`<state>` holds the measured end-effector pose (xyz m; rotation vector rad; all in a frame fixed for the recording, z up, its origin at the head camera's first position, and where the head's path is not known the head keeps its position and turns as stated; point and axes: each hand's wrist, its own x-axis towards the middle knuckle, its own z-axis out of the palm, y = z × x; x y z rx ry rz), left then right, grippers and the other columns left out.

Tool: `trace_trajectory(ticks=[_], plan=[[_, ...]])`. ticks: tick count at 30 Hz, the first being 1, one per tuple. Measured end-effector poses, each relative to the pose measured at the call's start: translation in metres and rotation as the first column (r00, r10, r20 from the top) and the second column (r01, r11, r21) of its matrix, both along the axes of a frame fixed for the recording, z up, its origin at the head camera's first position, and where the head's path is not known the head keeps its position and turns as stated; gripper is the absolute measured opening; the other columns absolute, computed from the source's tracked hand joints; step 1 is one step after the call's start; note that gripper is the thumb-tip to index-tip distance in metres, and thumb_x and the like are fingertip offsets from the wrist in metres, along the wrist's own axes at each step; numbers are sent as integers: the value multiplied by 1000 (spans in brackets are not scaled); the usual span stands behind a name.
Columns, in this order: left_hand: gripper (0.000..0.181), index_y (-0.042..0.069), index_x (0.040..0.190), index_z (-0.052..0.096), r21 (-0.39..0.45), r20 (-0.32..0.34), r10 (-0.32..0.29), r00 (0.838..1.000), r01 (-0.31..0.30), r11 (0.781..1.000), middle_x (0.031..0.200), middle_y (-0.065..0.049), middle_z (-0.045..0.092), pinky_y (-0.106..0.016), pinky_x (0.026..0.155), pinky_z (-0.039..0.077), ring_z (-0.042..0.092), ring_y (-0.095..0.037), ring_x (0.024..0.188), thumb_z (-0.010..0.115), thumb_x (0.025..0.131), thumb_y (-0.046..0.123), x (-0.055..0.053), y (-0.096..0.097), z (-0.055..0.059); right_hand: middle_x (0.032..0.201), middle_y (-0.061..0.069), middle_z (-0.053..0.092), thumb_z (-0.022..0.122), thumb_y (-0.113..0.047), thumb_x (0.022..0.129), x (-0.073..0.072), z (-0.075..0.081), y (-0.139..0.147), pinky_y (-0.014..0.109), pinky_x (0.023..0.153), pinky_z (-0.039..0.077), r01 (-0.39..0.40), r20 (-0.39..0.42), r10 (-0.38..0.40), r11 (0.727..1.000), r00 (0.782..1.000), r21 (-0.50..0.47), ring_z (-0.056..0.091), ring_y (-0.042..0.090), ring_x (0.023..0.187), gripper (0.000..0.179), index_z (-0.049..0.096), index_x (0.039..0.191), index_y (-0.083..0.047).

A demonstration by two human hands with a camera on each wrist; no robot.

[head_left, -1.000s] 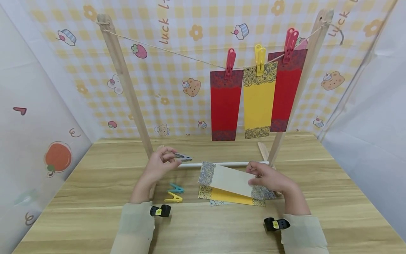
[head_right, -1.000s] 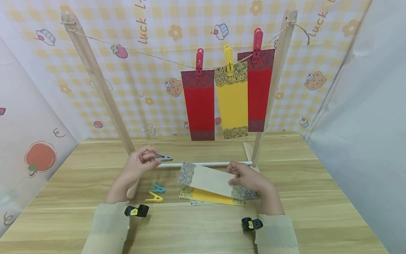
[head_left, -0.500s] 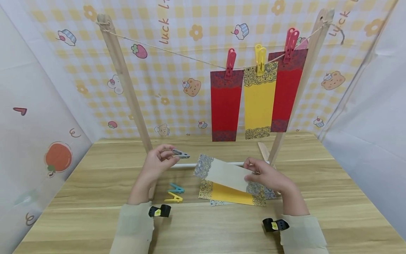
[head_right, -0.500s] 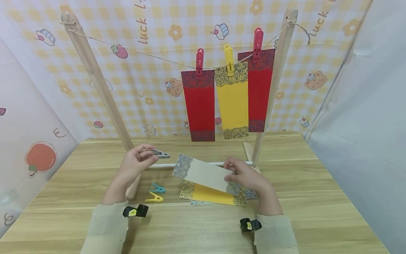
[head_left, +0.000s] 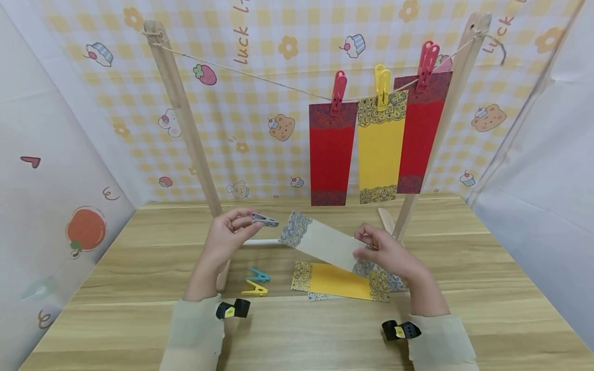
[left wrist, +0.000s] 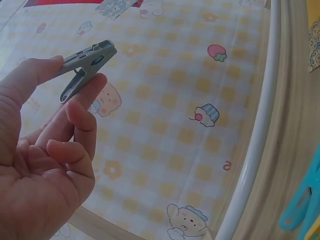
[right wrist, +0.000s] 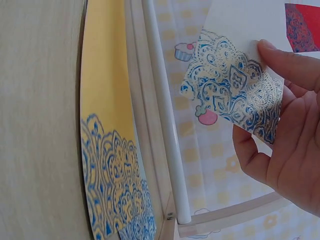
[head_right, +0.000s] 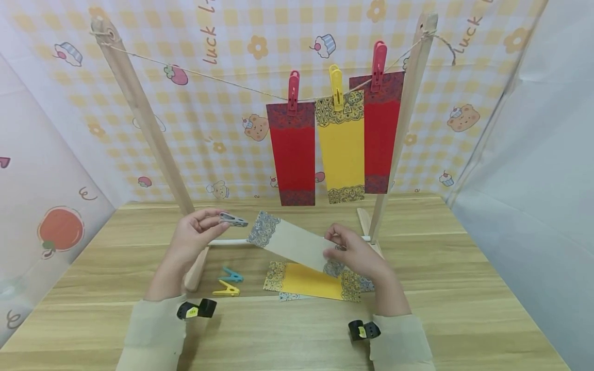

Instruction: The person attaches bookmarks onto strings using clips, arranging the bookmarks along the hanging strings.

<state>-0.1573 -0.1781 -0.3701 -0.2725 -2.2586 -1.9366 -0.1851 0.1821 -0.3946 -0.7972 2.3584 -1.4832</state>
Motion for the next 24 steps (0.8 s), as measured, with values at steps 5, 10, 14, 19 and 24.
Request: trace_trajectory(ticks=[5,10,14,19,24], plan=[[33,-8,120,59,-20,-23,18,1000,-19,1000,87,26,72,-15,64,47,62,1,81,69,91,4,4,1,6,97,15,66,61,1,95,2,3,-3,23,68,50,14,-2,-14,999,1000,-36,58,11,81,19,47,108,2],[32,-6,119,59,18,-69,20,997,-19,1000,88,23,72,-14,65,50,63,1,80,69,90,1,9,3,12,91,13,64,60,2,96,4,6,-7,22,57,40,36,2,-36,997,999,-74,45,5,64,18,47,108,1],[32,-4,118,60,69,-122,20,992,-12,998,89,19,72,-13,62,49,61,0,80,69,88,-4,13,4,16,98,16,67,59,1,97,6,9,-10,21,60,42,53,14,-52,992,999,-112,51,6,70,17,47,110,1],[32,6,115,64,126,-154,41,987,-22,992,91,16,70,-14,67,52,59,-2,82,68,87,-8,17,5,20,103,16,69,60,-2,97,8,12,-14,22,69,49,91,8,-91,988,996,-129,61,8,83,18,48,110,1],[31,4,115,65,148,-173,53,984,-27,989,92,12,70,-14,69,53,59,-3,84,67,87,-9,18,6,23,101,13,67,63,-5,96,10,14,-19,23,69,51,139,-1,-141,981,990,-132,61,9,85,21,48,109,-1]])
